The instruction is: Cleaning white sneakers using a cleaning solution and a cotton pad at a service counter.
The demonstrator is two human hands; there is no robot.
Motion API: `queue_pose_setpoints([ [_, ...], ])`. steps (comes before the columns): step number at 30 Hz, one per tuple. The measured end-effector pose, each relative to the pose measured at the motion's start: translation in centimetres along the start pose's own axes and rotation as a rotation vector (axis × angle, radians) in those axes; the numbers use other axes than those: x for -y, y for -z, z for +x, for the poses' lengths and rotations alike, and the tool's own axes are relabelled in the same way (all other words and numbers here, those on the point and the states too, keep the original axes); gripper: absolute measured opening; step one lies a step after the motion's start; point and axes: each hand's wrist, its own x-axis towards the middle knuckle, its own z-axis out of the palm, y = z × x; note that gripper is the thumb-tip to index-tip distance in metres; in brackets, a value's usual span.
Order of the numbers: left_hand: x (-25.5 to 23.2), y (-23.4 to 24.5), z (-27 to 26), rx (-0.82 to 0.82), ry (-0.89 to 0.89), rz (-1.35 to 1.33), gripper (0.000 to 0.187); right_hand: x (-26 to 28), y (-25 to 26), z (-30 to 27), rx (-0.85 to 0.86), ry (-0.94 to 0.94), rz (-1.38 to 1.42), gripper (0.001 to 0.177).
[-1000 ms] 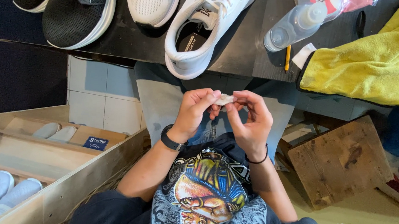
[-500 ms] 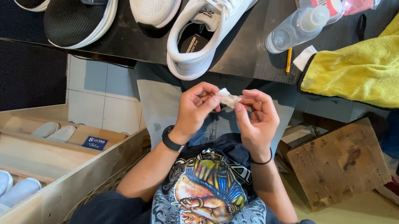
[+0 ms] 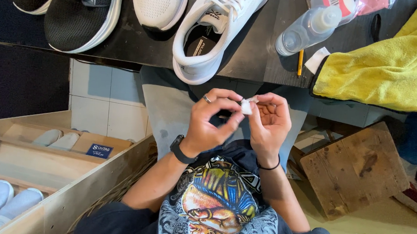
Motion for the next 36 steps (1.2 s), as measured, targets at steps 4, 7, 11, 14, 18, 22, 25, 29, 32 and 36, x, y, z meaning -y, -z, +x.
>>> queue_pose_setpoints([
  [4, 0.7, -0.4, -0.8, -0.028, -0.086, 0.104, 0.015, 0.0, 0.3, -0.2, 0.004, 0.024, 0.005, 0.023],
  [7, 0.2, -0.1, -0.4, -0.019, -0.087, 0.229, 0.015, 0.8, 0.1, -0.2, 0.022, -0.007, -0.051, 0.016],
  [11, 0.0, 0.4, -0.1, 0.012, -0.038, 0.199, 0.011, 0.5, 0.2, -0.1, 0.081, -0.016, -0.055, 0.028],
  [14, 0.3, 0.5, -0.3, 0.013, 0.149, 0.033, 0.011, 1.5, -0.1, 0.0, 0.105, -0.026, -0.100, 0.029],
  [18, 1.8, 0.7, -0.4, 0.053, 0.381, -0.234, 0.026, 3.5, -0.5, 0.5, 0.250, 0.014, -0.202, 0.042],
  [22, 3.0, 0.8, -1.0, 0.057, 0.416, -0.387, 0.030, 3.2, -0.1, 0.5, 0.230, -0.036, -0.160, 0.041],
  [25, 3.2, 0.6, -1.1, 0.025, 0.424, -0.523, 0.032, 2.9, 0.2, 0.7, 0.193, -0.070, -0.085, 0.037],
  [29, 3.0, 0.5, -1.0, 0.027, 0.392, -0.491, 0.030, 2.2, 0.5, 0.4, 0.211, -0.162, -0.082, 0.024],
  [32, 2.8, 0.5, -0.9, 0.041, 0.371, -0.460, 0.028, 1.6, 0.6, 0.3, 0.179, -0.209, -0.008, 0.016],
  [36, 1.8, 0.4, -0.3, 0.056, 0.343, -0.460, 0.027, 1.3, 0.7, 0.1, 0.113, -0.298, 0.141, 0.017],
])
